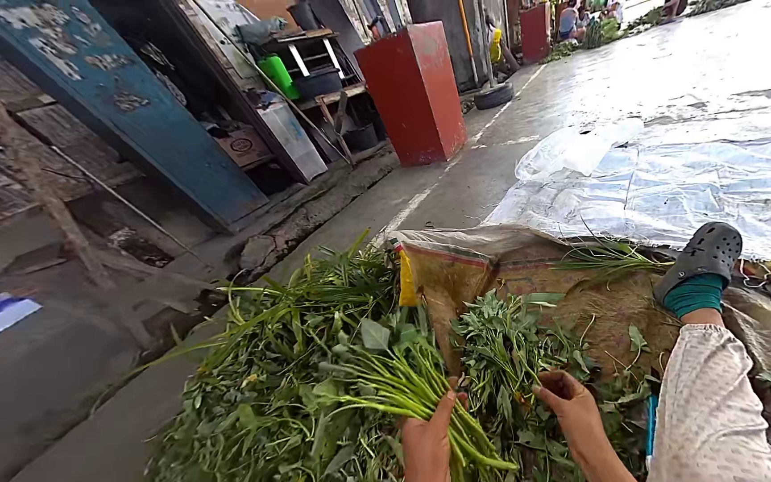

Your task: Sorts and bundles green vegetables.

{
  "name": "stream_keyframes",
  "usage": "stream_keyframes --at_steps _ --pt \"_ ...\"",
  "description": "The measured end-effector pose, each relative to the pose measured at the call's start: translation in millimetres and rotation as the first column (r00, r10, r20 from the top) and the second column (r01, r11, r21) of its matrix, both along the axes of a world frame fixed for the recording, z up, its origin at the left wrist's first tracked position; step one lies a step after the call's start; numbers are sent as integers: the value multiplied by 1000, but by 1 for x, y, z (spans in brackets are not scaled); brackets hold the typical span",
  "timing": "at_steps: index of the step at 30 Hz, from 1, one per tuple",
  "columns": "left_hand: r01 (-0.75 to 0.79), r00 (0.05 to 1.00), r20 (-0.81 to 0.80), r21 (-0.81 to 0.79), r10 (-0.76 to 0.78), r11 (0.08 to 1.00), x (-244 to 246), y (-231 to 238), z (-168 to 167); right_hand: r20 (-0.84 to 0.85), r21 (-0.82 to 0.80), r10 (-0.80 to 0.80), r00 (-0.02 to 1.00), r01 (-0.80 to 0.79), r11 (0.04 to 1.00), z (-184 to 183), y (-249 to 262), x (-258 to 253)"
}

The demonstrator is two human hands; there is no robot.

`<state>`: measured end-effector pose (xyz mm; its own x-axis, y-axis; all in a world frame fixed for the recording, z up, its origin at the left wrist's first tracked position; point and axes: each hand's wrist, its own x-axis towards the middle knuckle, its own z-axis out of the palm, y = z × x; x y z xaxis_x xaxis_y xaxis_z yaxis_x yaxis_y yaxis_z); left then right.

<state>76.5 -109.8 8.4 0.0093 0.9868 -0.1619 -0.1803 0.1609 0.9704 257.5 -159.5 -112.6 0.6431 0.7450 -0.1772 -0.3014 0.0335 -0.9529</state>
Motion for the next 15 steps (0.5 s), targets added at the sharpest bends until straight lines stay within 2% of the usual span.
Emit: stream_keyframes --at_steps 4,9,12,15 --pt "59 998 25 8 -59 998 -1 -1 -5 -27 88 193 981 -190 978 34 -19 -44" --pt "51 995 95 -99 -41 994 -8 -8 -8 112 112 392 913 -404 908 43 -26 -49" --pt "38 995 93 -178 -21 983 -10 -13 -6 168 69 528 833 -544 836 49 -32 -38" --pt "89 995 52 -186 -81 979 -12 -16 -5 98 -75 605 790 -601 796 63 -33 -32"
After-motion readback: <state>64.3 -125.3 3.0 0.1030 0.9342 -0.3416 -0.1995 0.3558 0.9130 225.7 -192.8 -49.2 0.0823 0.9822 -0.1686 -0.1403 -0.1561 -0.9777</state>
